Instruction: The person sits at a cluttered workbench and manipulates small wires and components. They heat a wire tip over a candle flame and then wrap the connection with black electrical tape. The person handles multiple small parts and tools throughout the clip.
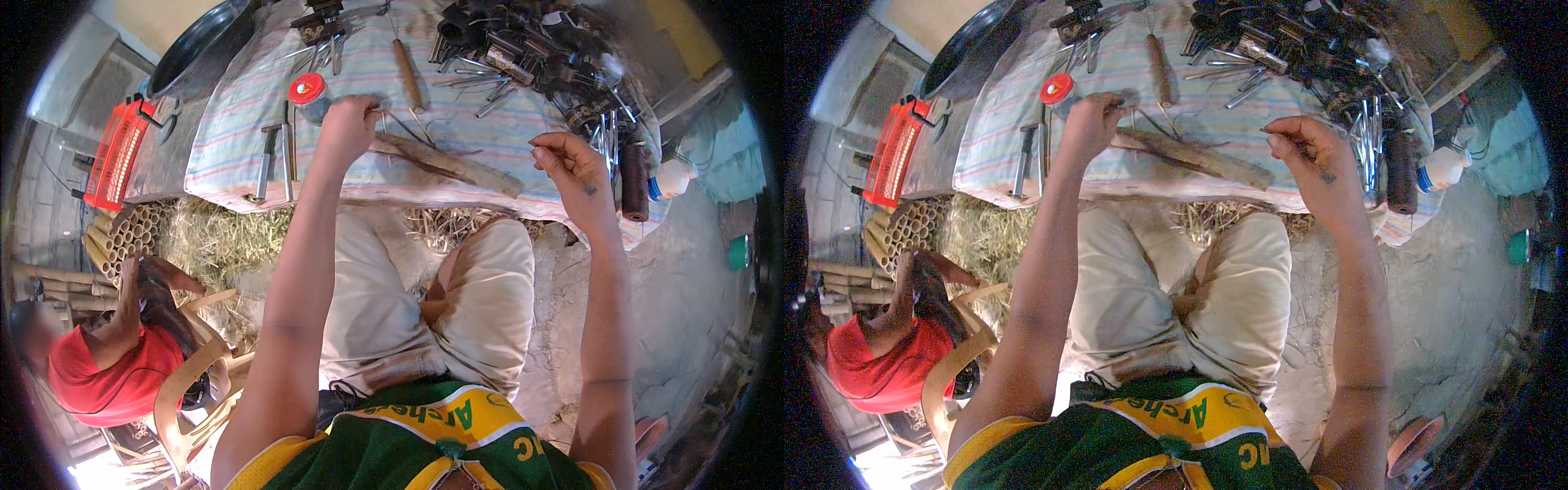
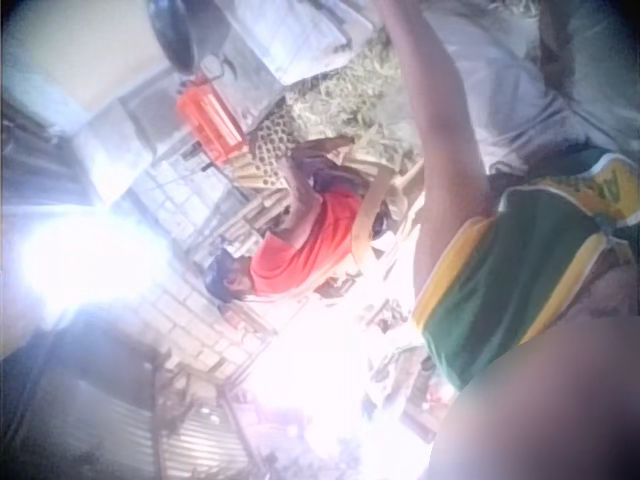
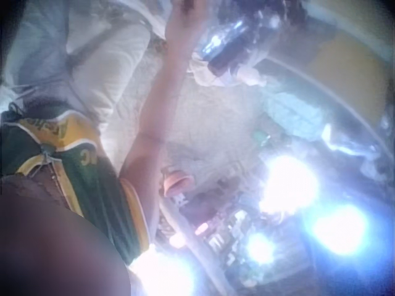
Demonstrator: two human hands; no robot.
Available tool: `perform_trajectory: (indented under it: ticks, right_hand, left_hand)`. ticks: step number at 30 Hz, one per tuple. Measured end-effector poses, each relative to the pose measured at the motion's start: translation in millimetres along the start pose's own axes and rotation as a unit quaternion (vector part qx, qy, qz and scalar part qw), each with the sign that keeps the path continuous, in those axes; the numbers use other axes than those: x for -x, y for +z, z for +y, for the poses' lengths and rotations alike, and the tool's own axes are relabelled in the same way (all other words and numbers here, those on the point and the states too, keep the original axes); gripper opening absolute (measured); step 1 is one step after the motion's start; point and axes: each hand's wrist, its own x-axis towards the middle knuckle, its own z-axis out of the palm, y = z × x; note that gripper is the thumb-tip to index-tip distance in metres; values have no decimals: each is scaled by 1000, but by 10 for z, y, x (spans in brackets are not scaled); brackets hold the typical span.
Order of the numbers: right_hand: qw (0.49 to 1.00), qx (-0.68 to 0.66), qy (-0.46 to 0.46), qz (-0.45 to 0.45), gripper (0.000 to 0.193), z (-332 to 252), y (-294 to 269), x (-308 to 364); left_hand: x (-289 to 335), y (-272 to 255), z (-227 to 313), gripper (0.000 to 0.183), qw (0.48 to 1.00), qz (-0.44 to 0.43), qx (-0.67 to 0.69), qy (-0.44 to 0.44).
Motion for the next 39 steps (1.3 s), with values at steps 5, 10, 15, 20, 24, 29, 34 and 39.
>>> perform_trajectory:
  ticks: [5,10,15,20,24,29,34,39]
  right_hand:
    - [1000,-5,21,3,19,-42,-28,-3]
    - [998,-56,19,9,22,-10,2,-8]
    - [998,-59,15,-2,23,13,64,-109]
    - [997,-68,20,2,22,-2,98,-126]
    - [996,-87,9,6,21,25,87,-85]
    - [997,-70,-12,17,22,83,74,-102]
    - [996,-87,-1,28,24,-20,151,-216]
    - [984,-168,54,27,23,-200,194,-289]
  left_hand:
    - [-285,244,-203,19,992,-70,-100,10]
    - [-206,271,-222,20,992,-46,-105,52]
    - [-216,229,-194,22,992,-6,-79,99]
    - [-269,286,-215,22,983,-108,-145,30]
    - [-237,255,-82,22,977,-69,-189,68]
    - [-176,-132,399,14,988,-44,-64,133]
    - [-174,-307,1122,21,967,-25,108,230]
    - [-160,-124,1625,23,951,-52,238,189]
